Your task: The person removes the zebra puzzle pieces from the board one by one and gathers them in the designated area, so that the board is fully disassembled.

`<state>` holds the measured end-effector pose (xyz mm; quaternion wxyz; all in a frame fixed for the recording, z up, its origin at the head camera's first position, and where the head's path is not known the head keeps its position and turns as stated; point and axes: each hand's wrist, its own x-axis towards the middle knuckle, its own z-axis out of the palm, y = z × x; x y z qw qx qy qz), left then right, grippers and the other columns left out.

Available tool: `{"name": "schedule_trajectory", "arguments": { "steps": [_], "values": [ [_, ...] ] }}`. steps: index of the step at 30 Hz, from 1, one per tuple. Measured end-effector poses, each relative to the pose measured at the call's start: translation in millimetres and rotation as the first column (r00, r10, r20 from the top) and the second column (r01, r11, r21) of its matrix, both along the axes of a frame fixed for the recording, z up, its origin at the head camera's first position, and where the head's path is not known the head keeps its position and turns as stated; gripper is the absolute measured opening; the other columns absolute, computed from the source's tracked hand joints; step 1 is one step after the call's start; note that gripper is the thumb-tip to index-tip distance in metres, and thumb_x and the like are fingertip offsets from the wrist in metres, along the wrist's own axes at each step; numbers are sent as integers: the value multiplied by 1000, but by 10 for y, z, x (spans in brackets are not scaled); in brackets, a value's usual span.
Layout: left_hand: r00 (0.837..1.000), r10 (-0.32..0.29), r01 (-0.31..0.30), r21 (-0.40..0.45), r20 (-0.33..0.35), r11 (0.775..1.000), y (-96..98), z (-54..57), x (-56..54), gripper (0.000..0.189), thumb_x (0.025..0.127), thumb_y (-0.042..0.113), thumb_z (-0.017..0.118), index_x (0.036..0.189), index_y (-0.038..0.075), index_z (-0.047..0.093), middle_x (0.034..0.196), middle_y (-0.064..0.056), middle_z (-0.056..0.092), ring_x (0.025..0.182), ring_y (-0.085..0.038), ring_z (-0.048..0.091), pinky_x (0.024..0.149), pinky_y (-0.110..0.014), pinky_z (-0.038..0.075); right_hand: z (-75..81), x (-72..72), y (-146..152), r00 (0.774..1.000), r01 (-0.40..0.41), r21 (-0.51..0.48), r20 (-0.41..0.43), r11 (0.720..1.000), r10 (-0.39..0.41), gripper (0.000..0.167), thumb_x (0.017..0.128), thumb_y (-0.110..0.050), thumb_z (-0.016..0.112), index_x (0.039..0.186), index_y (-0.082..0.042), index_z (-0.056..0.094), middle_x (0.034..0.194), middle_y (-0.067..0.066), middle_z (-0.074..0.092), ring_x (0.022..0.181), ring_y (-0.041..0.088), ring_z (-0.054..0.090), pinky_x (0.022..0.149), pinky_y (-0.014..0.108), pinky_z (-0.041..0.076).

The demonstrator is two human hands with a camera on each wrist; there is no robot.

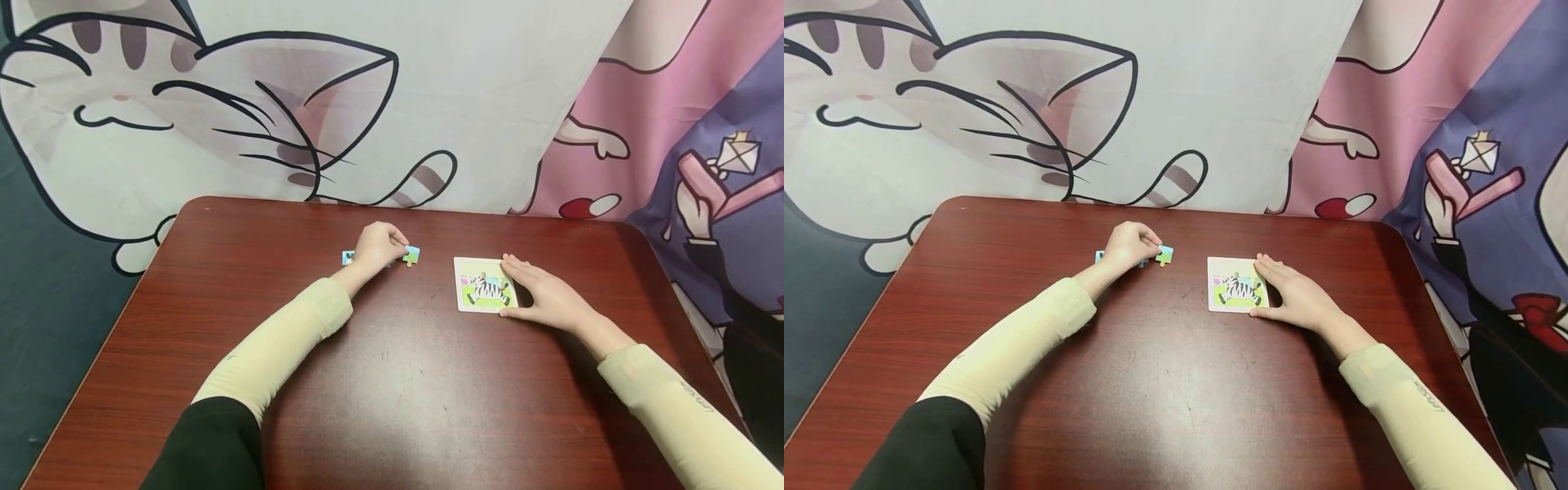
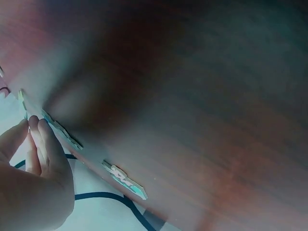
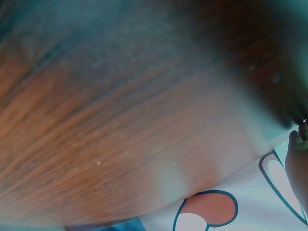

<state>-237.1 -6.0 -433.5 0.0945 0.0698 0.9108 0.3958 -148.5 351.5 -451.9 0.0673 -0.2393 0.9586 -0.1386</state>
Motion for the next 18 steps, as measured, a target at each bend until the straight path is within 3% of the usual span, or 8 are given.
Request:
{"name": "schedule_trajectory", "arguments": {
  "steps": [13,18],
  "values": [
    [995,-85,79,-93,-57,993,4,-11,-37,5,92,12,79,95,10,81,92,-7,82,85,-20,76,81,-33,59,9,5,-4,1000,4,-3,12,1000,-4,103,85,-47,88,162,-1,38,172,19,34,158,42,36,126,59,32],
    [988,-136,123,-159,-73,979,15,-17,-36,4,93,14,78,95,11,80,91,-4,80,87,-18,75,82,-34,59,2,4,0,1000,2,-4,10,1000,-2,103,85,-47,87,162,-1,38,172,19,34,158,42,35,126,59,31]
  ]
}}
